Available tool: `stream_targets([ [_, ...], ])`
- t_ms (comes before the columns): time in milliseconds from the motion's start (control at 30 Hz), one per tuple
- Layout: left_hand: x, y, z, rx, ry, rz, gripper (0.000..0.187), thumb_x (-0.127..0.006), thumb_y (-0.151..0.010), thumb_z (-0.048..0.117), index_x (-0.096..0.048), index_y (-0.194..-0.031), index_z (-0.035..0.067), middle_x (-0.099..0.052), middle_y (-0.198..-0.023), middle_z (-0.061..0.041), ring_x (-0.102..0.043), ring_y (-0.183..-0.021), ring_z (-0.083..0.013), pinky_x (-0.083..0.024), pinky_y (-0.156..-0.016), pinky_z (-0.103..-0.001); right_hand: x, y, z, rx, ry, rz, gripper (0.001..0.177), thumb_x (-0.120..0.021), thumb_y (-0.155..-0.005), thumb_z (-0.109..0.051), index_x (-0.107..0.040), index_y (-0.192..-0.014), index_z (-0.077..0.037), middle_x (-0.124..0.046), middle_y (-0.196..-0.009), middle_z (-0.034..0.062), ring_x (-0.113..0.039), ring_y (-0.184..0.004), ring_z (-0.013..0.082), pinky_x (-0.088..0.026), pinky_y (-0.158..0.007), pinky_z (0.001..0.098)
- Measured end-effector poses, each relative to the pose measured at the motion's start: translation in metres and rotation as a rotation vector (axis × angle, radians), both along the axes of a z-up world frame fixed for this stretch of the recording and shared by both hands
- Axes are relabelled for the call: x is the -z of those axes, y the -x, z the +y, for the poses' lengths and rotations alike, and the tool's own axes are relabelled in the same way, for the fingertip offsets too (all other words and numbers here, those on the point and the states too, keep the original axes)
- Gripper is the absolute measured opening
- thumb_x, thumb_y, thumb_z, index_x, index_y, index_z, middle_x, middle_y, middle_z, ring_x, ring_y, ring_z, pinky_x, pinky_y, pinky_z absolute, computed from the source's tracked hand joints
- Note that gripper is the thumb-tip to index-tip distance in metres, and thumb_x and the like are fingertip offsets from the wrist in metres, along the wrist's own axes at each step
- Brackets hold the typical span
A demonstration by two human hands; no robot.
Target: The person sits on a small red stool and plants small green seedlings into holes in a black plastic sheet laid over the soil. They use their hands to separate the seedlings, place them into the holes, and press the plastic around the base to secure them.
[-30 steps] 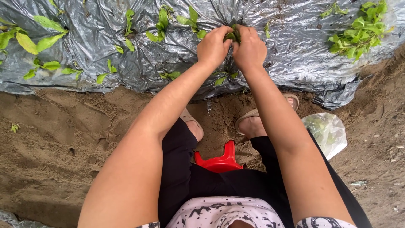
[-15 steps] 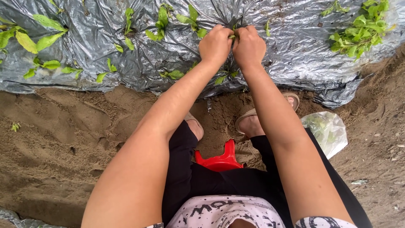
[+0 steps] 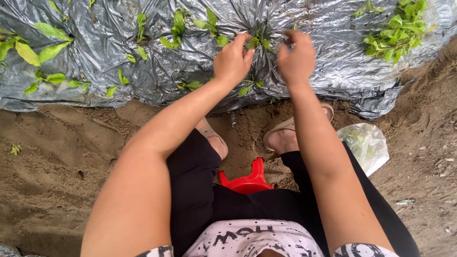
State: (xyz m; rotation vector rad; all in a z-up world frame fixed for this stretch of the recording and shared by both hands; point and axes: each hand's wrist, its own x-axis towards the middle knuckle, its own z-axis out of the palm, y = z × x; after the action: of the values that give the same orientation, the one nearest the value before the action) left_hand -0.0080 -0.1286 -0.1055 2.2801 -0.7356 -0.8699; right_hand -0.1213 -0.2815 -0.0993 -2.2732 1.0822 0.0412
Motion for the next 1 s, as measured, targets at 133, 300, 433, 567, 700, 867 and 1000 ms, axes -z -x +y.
stream_targets([
  [133, -0.019, -0.003, 0.019, 0.131, 0.033, 0.032, 0.034, -0.064, -0.102, 0.024, -0.059, -0.132, 0.008, -0.067, -0.077, 0.004, -0.048, -0.048, -0.0073, -0.033, -0.036, -0.024, 0.016, 0.025, -0.039, 0.133, 0.076, -0.118, 0.019, -0.069, -0.091, -0.003, -0.069, -0.108, -0.01, -0.072, -0.097, 0.0024, -0.067, -0.088, 0.0147, -0.056, -0.08, 0.0285],
  [300, -0.02, 0.006, 0.047, 0.371, 0.03, -0.056, 0.026, -0.067, -0.099, 0.023, -0.069, -0.122, 0.012, -0.078, -0.103, -0.005, -0.074, -0.078, -0.0256, -0.058, -0.048, -0.043, 0.023, 0.027, -0.046, 0.142, 0.104, -0.079, 0.014, -0.071, -0.097, -0.028, -0.07, -0.104, -0.015, -0.073, -0.093, -0.0003, -0.065, -0.083, 0.0139, -0.051, -0.071, 0.0318],
  [433, -0.01, 0.014, 0.049, 0.437, 0.118, -0.1, 0.018, -0.069, -0.098, 0.021, -0.073, -0.112, 0.01, -0.077, -0.098, -0.007, -0.073, -0.075, -0.027, -0.058, -0.047, -0.043, 0.028, 0.008, -0.03, 0.175, -0.025, 0.106, 0.03, -0.073, -0.097, -0.039, -0.067, -0.111, -0.013, -0.072, -0.096, -0.0017, -0.065, -0.081, 0.0096, -0.056, -0.068, 0.0232],
  [567, -0.03, 0.002, 0.027, 0.408, 0.103, -0.051, 0.017, -0.066, -0.1, 0.023, -0.074, -0.11, 0.012, -0.077, -0.104, -0.005, -0.074, -0.083, -0.025, -0.06, -0.052, -0.041, 0.043, 0.011, -0.033, 0.174, 0.032, 0.039, 0.011, -0.073, -0.096, -0.027, -0.07, -0.1, -0.017, -0.071, -0.097, -0.0017, -0.063, -0.089, 0.0148, -0.05, -0.077, 0.0295],
  [700, -0.059, -0.024, -0.006, 0.116, 0.085, 0.189, 0.022, -0.063, -0.101, 0.022, -0.075, -0.114, 0.01, -0.077, -0.117, -0.009, -0.075, -0.102, -0.0217, -0.059, -0.094, -0.043, 0.002, -0.003, -0.016, 0.104, -0.117, -0.427, 0.003, -0.073, -0.095, -0.008, -0.071, -0.097, -0.009, -0.072, -0.096, 0.0077, -0.064, -0.085, 0.0168, -0.051, -0.066, 0.027],
  [867, -0.07, -0.046, -0.035, -0.241, 0.124, 0.499, 0.019, -0.072, -0.091, 0.031, -0.076, -0.098, 0.014, -0.077, -0.093, 0.002, -0.071, -0.087, -0.0114, -0.059, -0.088, -0.03, -0.024, -0.03, 0.01, -0.019, -0.205, -0.439, 0.007, -0.074, -0.095, -0.007, -0.069, -0.091, -0.01, -0.068, -0.092, 0.0055, -0.057, -0.076, 0.0129, -0.047, -0.062, 0.0227],
  [1000, -0.051, -0.059, -0.033, -0.313, 0.24, 0.397, 0.01, -0.072, -0.092, 0.023, -0.074, -0.087, 0.015, -0.076, -0.089, 0.001, -0.071, -0.086, -0.0139, -0.058, -0.094, -0.038, -0.029, -0.045, 0.006, -0.108, -0.263, -0.391, 0.004, -0.073, -0.097, -0.009, -0.071, -0.095, -0.012, -0.069, -0.093, 0.0038, -0.052, -0.07, 0.0095, -0.044, -0.061, 0.0202],
])
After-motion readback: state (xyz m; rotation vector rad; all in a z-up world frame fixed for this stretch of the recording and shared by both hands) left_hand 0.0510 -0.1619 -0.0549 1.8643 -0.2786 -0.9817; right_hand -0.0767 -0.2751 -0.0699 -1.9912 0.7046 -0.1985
